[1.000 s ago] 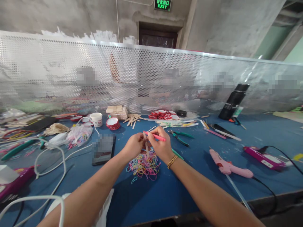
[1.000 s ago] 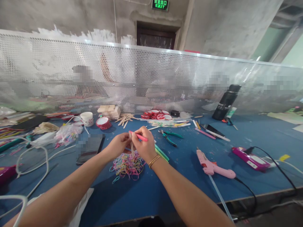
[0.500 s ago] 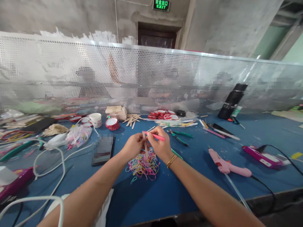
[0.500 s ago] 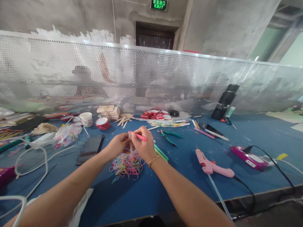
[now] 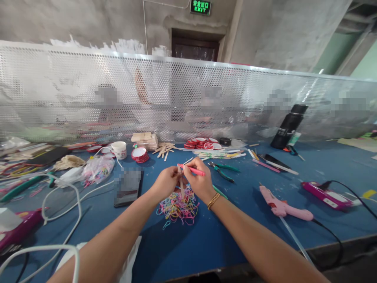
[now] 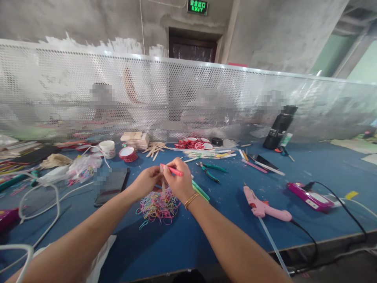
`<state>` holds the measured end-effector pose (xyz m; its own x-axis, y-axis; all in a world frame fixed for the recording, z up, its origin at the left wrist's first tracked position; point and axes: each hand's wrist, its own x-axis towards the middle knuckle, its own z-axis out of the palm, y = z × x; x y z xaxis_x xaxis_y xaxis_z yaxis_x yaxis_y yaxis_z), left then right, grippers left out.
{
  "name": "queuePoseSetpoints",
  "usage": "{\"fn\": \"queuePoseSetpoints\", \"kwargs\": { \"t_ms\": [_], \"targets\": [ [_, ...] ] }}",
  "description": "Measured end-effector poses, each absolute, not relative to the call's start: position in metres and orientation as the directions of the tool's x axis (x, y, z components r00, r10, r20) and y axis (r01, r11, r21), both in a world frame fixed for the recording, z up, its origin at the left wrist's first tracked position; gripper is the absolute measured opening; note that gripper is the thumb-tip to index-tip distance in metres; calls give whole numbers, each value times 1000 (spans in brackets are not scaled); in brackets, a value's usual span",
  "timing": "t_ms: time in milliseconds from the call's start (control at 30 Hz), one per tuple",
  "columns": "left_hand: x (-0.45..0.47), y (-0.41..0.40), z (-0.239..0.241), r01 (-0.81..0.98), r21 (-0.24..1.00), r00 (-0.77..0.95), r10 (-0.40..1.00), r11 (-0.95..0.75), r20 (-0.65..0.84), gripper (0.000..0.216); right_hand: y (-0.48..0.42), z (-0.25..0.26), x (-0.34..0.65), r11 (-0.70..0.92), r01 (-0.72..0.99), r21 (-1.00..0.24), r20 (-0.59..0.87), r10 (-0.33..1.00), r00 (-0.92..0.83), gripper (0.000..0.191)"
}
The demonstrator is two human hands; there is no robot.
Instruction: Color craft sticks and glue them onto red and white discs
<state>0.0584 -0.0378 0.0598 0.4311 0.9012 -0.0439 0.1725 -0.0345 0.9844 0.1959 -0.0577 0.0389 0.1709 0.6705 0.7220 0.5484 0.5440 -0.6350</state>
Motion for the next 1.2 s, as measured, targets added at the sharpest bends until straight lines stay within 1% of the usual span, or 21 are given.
{"fn": "queuePoseSetpoints", "kwargs": {
  "t_ms": [100,433,533,700,800,933,1067,1133,1200],
  "targets": [
    [58,-38,60,175,984,422,905,-33,-44,15,-57,38,197,538,560,-630,729,659,186,12],
    [57,-37,60,149,989,426,904,-22,-44,20,-57,39,197,535,557,-636,723,665,187,12],
    [57,-37,60,175,984,421,906,-33,-45,19,-57,39,198,530,559,-637,728,652,211,13],
    [57,-36,59,189,981,438,898,-44,-44,13,-57,40,197,540,556,-631,727,662,183,13],
    [56,-35,58,195,980,437,898,-44,-46,12,-56,39,198,536,565,-627,734,649,199,14],
    [56,-36,59,197,980,418,906,-21,-65,11,-52,36,201,543,507,-669,706,678,205,13],
    [57,-37,62,177,984,404,912,-4,-69,13,-49,32,200,523,499,-691,668,725,166,19],
    [58,-38,63,171,985,399,914,1,-70,15,-48,31,199,527,444,-725,638,756,144,19],
    [58,-38,64,168,986,398,914,12,-79,18,-48,32,197,526,378,-762,613,774,159,20]
  ]
}}
